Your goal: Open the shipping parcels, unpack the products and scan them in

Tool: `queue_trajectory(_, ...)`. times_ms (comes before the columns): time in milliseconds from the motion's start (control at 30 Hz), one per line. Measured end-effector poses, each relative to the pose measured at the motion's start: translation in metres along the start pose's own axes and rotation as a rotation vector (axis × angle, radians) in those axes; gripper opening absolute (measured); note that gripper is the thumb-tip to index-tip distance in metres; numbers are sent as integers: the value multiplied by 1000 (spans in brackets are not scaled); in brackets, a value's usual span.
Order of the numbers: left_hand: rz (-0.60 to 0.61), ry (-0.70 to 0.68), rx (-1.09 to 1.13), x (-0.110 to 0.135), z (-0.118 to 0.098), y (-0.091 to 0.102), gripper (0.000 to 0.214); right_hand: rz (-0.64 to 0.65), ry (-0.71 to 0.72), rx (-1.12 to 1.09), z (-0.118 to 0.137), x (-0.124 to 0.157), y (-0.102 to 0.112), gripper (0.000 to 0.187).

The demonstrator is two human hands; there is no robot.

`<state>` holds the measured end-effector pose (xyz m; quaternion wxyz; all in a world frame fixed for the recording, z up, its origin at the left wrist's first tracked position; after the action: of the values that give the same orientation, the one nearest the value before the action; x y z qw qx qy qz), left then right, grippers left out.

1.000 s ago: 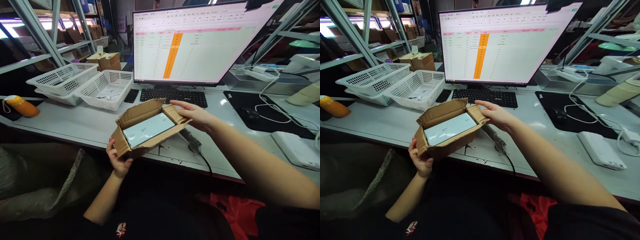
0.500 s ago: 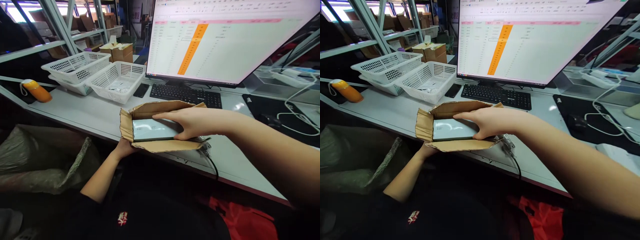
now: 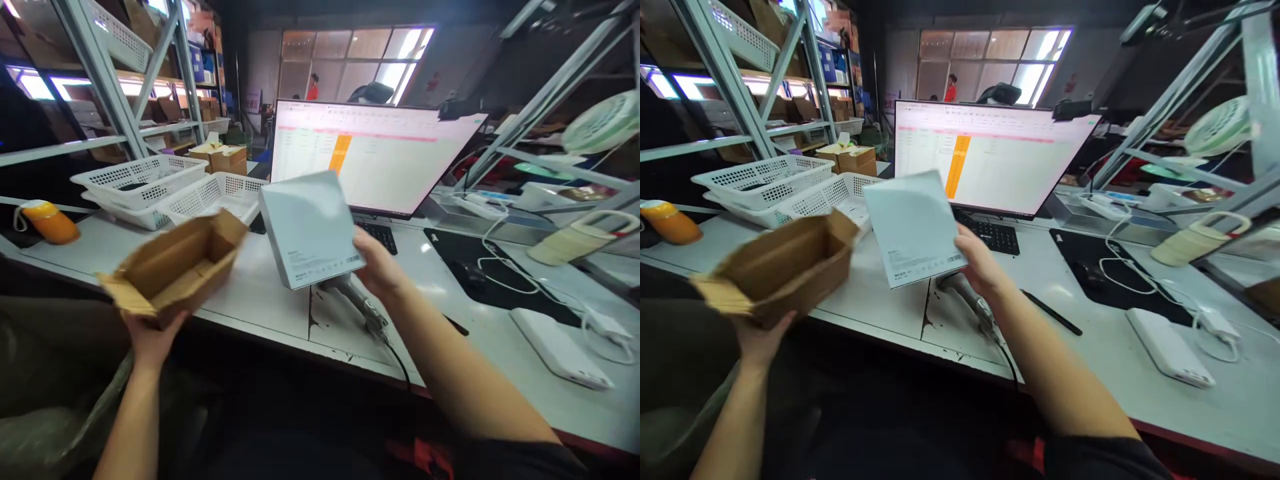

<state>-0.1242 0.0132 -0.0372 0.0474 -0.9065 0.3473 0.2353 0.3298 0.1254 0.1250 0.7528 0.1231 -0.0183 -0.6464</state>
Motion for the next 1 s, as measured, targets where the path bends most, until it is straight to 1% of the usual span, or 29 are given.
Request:
queue_trajectory(67, -145, -25, -18, -11, 9, 29, 126, -6, -301, -90, -50, -3, -20, 40)
queue_trajectory(100, -193, -54, -29, -16, 12, 40, 129, -2, -418, -115, -70, -3, -29, 37)
queue_trajectory(133, -219, -86, -47, -21, 13, 48, 131, 4, -498, -119, -86, -2, -37, 34)
queue_trajectory(167, -227, -112, -70, -25, 14, 52, 133, 21, -537, -93, -95, -2, -44, 34)
queue_trajectory(200, -227, -130, -95, -28, 15, 53, 134, 51, -535, -26, -99, -2, -47, 35)
queue_trajectory(233, -223, -140, -116, -31, 15, 53, 135, 91, -496, 86, -97, -2, -48, 37)
queue_trajectory(267, -218, -144, -131, -32, 15, 50, 134, 125, -418, 239, -91, -3, -46, 39)
queue_trajectory(300, -209, -139, -146, -31, 16, 47, 134, 141, -310, 413, -80, -2, -40, 41)
queue_trajectory(333, -207, -129, -155, -30, 18, 43, 134, 122, -188, 582, -67, -1, -32, 42)
queue_trajectory(367, -209, -107, -161, -28, 20, 40, 134, 61, -71, 730, -54, 2, -21, 42)
queue_trajectory(400, -216, -71, -167, -26, 24, 37, 135, -31, 23, 850, -43, 7, -9, 44)
queue_trajectory(433, -228, -27, -176, -23, 30, 34, 137, -129, 86, 942, -35, 12, 5, 49)
queue_trajectory(467, -240, 18, -190, -22, 37, 33, 138, -206, 105, 1010, -33, 17, 17, 57)
queue_trajectory(500, -250, 52, -209, -21, 43, 31, 140, -237, 73, 1056, -38, 21, 28, 68)
queue_trajectory(533, -254, 71, -229, -21, 49, 30, 141, -209, -3, 1071, -50, 23, 36, 82)
queue_trajectory(567, -254, 76, -245, -22, 53, 29, 142, -139, -112, 1046, -66, 25, 41, 94)
queue_trajectory(600, -254, 72, -254, -23, 57, 28, 144, -44, -234, 974, -83, 27, 43, 99)
queue_trajectory(633, -253, 65, -256, -25, 58, 28, 145, 46, -348, 869, -99, 29, 44, 97)
queue_trajectory(667, -255, 60, -252, -26, 59, 28, 147, 117, -434, 761, -111, 32, 43, 90)
queue_trajectory(700, -257, 62, -250, -27, 59, 28, 147, 156, -482, 675, -115, 34, 41, 81)
queue_trajectory(733, -257, 69, -253, -27, 58, 29, 148, 172, -499, 623, -114, 34, 41, 72)
queue_trajectory(767, -254, 78, -263, -27, 56, 30, 147, 176, -494, 603, -106, 34, 41, 64)
queue_trajectory(833, -241, 88, -294, -25, 52, 31, 143, 186, -443, 623, -80, 35, 42, 57)
queue_trajectory(900, -229, 83, -326, -22, 50, 33, 140, 230, -384, 660, -47, 38, 42, 61)
queue_trajectory(1000, -206, 73, -337, -21, 49, 33, 140, 312, -317, 698, -6, 51, 42, 79)
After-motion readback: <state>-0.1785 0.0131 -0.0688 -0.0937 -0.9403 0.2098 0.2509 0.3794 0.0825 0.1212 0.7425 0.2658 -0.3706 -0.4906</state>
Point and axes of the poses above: each hand's wrist, its own x-axis away from the middle knuckle, its own y-axis out of the back of the hand, z = x × y, the point moved 6 cm from there along -x, towards the middle knuckle, and after that the axes turned 9 degrees about x, right-handed, at the moved point
